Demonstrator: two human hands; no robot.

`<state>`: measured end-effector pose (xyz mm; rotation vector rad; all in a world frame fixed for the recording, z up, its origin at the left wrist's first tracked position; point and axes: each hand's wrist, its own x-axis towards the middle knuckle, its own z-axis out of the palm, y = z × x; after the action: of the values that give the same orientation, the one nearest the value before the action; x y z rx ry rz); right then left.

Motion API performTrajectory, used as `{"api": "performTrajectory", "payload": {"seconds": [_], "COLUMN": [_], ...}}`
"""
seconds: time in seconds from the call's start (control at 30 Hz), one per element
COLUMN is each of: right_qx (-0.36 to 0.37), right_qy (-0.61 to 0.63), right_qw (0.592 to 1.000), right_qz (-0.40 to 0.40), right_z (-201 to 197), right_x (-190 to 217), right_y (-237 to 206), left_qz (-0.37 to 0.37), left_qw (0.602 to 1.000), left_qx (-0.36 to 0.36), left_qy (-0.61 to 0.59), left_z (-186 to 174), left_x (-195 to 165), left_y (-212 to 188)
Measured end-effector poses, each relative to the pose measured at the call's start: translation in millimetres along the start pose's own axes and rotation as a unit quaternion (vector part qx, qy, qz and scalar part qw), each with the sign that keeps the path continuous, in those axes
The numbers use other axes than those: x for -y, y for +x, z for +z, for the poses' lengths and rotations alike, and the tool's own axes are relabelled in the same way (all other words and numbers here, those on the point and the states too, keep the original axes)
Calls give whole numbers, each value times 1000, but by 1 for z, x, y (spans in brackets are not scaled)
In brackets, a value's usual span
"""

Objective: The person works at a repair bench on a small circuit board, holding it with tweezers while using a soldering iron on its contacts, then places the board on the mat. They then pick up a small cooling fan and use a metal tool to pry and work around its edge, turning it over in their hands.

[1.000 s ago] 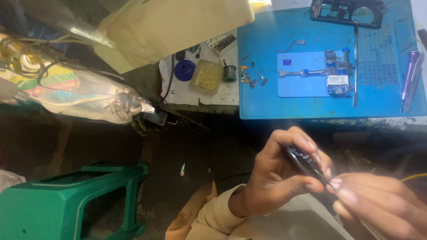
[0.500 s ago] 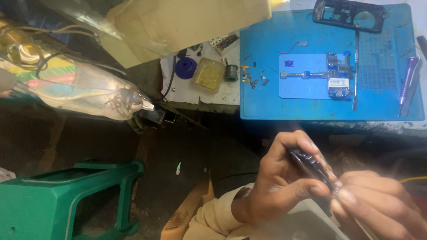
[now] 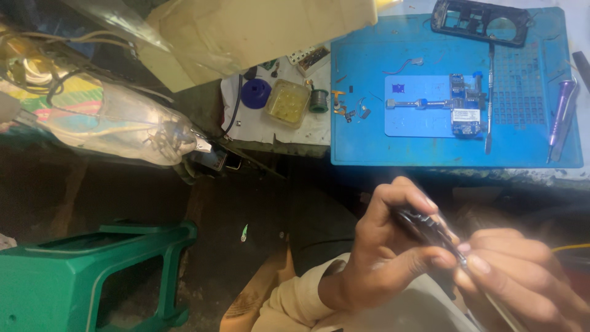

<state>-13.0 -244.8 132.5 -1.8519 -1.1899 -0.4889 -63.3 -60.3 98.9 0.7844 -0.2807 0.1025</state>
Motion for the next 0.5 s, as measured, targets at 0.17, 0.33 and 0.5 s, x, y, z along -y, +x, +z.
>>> {"api": "performTrajectory", "payload": {"seconds": [0.17,0.33,0.5], "right_qx": [30,52,75], "right_qy": [42,33,26], "right_qw": [999,998,997], "right_qz": [17,26,19], "right_z": [-6,-10,-15], "right_x": [2,6,6], "right_y": [6,6,6], "left_qz": [43,29,60], "left_qw": [992,995,989], "left_qx": [-12,-16,-9], "left_qy": [120,93,133], "left_z": [3,6,9], "left_x": [-2,-1,0], "left_y": [-1,-2,-3]}}
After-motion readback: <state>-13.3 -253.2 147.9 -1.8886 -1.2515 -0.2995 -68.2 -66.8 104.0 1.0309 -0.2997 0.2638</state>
